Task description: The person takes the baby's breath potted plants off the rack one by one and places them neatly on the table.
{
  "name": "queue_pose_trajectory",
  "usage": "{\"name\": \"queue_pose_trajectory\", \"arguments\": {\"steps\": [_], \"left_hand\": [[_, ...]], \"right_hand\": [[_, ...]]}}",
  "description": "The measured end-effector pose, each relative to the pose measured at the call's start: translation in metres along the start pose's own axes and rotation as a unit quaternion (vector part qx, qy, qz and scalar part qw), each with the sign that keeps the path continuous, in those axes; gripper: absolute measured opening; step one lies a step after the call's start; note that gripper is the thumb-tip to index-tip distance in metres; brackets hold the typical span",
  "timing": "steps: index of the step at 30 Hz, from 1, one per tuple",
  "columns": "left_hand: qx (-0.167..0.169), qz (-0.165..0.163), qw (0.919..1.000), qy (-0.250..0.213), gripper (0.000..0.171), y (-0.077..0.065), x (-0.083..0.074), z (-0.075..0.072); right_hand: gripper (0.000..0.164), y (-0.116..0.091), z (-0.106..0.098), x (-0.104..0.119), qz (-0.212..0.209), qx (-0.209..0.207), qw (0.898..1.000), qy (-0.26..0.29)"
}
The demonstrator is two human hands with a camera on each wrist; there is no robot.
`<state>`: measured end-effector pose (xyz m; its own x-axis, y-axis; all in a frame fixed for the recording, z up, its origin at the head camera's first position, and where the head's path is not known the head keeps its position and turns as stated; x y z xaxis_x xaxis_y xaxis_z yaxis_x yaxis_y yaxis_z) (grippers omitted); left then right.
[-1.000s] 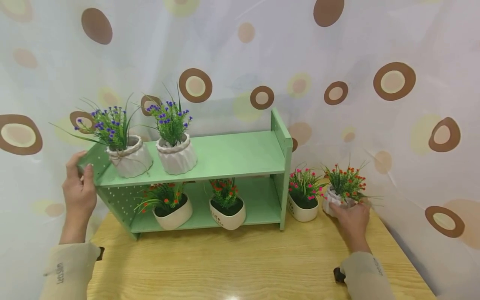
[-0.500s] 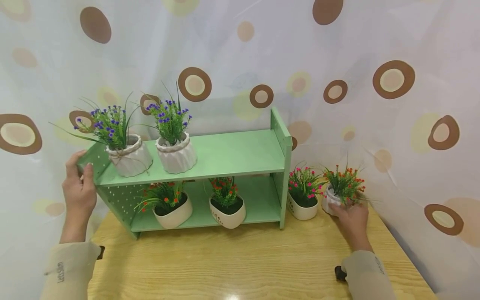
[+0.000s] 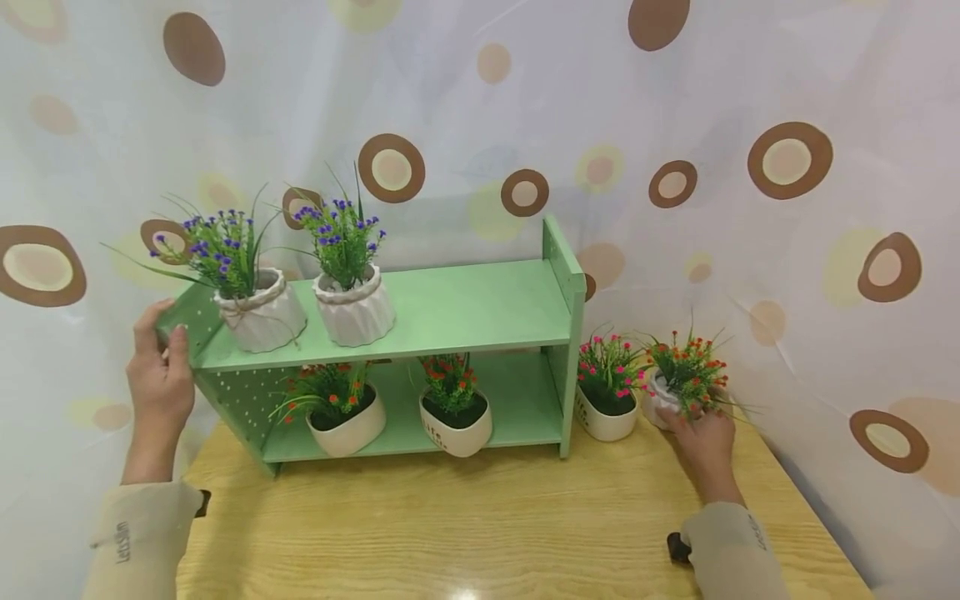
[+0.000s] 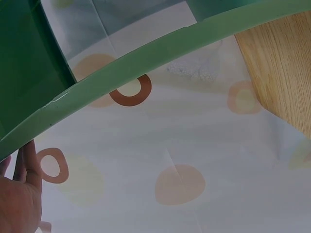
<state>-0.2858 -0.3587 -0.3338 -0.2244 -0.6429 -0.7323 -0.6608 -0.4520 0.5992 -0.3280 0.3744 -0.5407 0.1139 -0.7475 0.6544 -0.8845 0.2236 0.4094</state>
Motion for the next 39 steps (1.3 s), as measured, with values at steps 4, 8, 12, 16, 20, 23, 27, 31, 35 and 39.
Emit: {"name": "queue_pose_trajectory", "arguments": {"steps": [4, 8, 12, 16, 20, 23, 27, 31, 35, 39], "left_hand": [[0.001, 0.001, 1.0, -0.001, 0.041, 0.001, -0.001, 0.0], [0.002, -0.004, 1.0, -0.002, 0.041, 0.0, -0.001, 0.0], [0.001, -0.004, 1.0, -0.002, 0.041, -0.001, -0.002, -0.001], [-0.002, -0.006, 1.0, -0.004, 0.04, -0.001, -0.003, -0.001], [0.0, -0.012, 0.9999, -0.006, 0.041, -0.002, -0.003, -0.001], [0.003, -0.013, 0.9999, -0.004, 0.041, -0.002, -0.004, -0.001], [0.002, -0.012, 0.9999, 0.001, 0.041, -0.002, -0.004, -0.001], [0.002, -0.012, 0.9999, 0.004, 0.041, -0.002, -0.004, -0.001], [0.003, -0.011, 0.9999, 0.004, 0.041, -0.002, -0.004, -0.001], [0.0, -0.009, 1.0, 0.0, 0.041, -0.002, -0.003, -0.001]], "right_hand": [[0.071, -0.002, 0.001, 0.0, 0.027, 0.003, 0.998, 0.053], [0.082, -0.005, 0.003, 0.002, 0.045, 0.014, 0.994, 0.096], [0.087, -0.008, 0.005, 0.003, 0.065, 0.006, 0.989, 0.133], [0.085, -0.009, 0.004, 0.003, 0.075, 0.016, 0.987, 0.14], [0.077, -0.014, -0.001, 0.004, 0.078, 0.038, 0.981, 0.174], [0.077, -0.021, -0.005, 0.007, 0.072, 0.051, 0.979, 0.186], [0.091, -0.032, -0.009, 0.013, 0.067, 0.065, 0.982, 0.163], [0.09, -0.047, -0.011, 0.026, 0.092, 0.056, 0.983, 0.149], [0.076, -0.061, -0.014, 0.052, 0.114, 0.007, 0.983, 0.146], [0.062, -0.067, -0.018, 0.092, 0.112, -0.033, 0.978, 0.17]]}}
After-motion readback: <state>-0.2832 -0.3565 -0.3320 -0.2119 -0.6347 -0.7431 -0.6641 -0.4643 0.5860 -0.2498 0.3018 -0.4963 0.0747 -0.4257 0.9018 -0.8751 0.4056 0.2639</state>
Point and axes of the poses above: each hand's wrist, its own y-axis towards the middle knuckle, its own z-axis out of the palm, x = y × z, the point moved 4 cm from there along y, towards the middle knuckle, and after that the axes turned 13 degrees about -z, right-handed, at the moved point
